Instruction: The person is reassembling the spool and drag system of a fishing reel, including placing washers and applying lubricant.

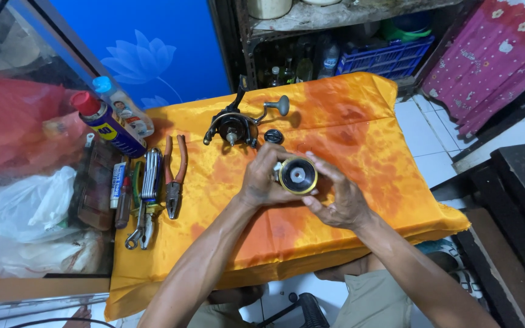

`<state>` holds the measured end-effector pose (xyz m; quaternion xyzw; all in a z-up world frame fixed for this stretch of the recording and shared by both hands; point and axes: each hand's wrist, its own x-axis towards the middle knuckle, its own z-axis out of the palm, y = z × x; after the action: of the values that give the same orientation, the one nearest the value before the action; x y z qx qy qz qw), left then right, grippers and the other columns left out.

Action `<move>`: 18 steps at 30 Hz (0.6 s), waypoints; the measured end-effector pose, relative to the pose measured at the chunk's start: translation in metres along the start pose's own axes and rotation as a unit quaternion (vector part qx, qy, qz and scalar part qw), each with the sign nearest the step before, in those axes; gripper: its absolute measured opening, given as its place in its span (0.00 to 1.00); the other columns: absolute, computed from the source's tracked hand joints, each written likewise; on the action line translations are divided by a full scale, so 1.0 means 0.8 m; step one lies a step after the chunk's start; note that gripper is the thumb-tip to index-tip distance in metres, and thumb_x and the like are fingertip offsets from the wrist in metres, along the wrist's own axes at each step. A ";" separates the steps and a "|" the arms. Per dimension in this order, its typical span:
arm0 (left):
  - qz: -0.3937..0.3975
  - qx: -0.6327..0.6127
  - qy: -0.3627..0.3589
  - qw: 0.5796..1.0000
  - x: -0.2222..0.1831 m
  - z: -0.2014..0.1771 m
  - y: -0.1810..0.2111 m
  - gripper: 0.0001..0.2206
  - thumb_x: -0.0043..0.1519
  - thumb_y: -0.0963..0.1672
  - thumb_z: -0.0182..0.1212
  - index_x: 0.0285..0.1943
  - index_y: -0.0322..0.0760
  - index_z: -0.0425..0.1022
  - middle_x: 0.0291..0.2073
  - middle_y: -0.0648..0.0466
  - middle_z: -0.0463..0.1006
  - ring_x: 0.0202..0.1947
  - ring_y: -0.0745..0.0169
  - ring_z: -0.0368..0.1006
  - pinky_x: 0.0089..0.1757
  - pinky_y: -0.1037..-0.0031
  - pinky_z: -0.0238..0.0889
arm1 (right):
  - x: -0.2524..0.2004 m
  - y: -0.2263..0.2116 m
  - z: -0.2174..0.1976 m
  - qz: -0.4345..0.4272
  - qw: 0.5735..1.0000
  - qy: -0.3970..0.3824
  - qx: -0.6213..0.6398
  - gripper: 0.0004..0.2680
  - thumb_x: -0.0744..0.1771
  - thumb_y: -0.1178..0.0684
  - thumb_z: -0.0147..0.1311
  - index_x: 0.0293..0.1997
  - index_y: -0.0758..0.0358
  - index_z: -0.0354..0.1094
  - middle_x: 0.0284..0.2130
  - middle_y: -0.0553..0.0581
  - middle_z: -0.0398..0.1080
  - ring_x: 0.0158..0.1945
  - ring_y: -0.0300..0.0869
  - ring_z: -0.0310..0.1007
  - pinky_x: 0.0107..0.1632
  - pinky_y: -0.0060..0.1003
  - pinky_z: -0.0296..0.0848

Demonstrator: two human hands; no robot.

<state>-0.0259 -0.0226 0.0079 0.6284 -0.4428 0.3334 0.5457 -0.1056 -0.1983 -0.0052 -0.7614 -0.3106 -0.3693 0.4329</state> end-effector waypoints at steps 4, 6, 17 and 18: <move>-0.025 -0.026 0.054 0.998 0.004 -0.018 -0.018 0.29 0.44 0.55 0.83 0.44 0.34 0.78 0.35 0.49 0.75 0.37 0.50 0.75 0.44 0.70 0.70 | -0.005 0.002 -0.005 0.070 0.995 -0.001 0.069 0.25 0.65 0.55 0.61 0.66 0.75 0.53 0.65 0.74 0.61 0.63 0.64 0.67 0.57 0.52 0.71; -0.063 -0.032 0.089 0.994 0.005 -0.032 -0.023 0.30 0.49 0.56 0.79 0.46 0.30 0.76 0.38 0.47 0.74 0.41 0.50 0.73 0.48 0.67 0.67 | -0.004 0.005 -0.006 0.083 0.996 0.006 0.014 0.22 0.67 0.54 0.58 0.66 0.75 0.55 0.62 0.71 0.63 0.61 0.63 0.69 0.56 0.51 0.73; -0.093 -0.006 0.166 0.982 0.001 -0.042 -0.034 0.34 0.43 0.52 0.85 0.48 0.28 0.70 0.43 0.45 0.70 0.46 0.53 0.72 0.52 0.68 0.63 | 0.015 -0.007 -0.008 0.028 0.983 -0.122 -0.132 0.12 0.67 0.52 0.58 0.52 0.66 0.72 0.40 0.64 0.73 0.43 0.58 0.76 0.44 0.49 0.76; -0.090 0.007 0.157 0.984 -0.001 -0.042 -0.034 0.34 0.41 0.51 0.87 0.48 0.28 0.72 0.42 0.45 0.71 0.46 0.52 0.72 0.52 0.68 0.63 | 0.021 -0.012 -0.007 0.015 0.977 -0.155 -0.144 0.12 0.67 0.51 0.59 0.49 0.69 0.72 0.37 0.67 0.73 0.40 0.61 0.76 0.41 0.52 0.76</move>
<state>0.0007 0.0112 0.0026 0.6095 -0.2912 0.3803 0.6318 -0.1062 -0.1970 0.0148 -0.8686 -0.3059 -0.2808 0.2703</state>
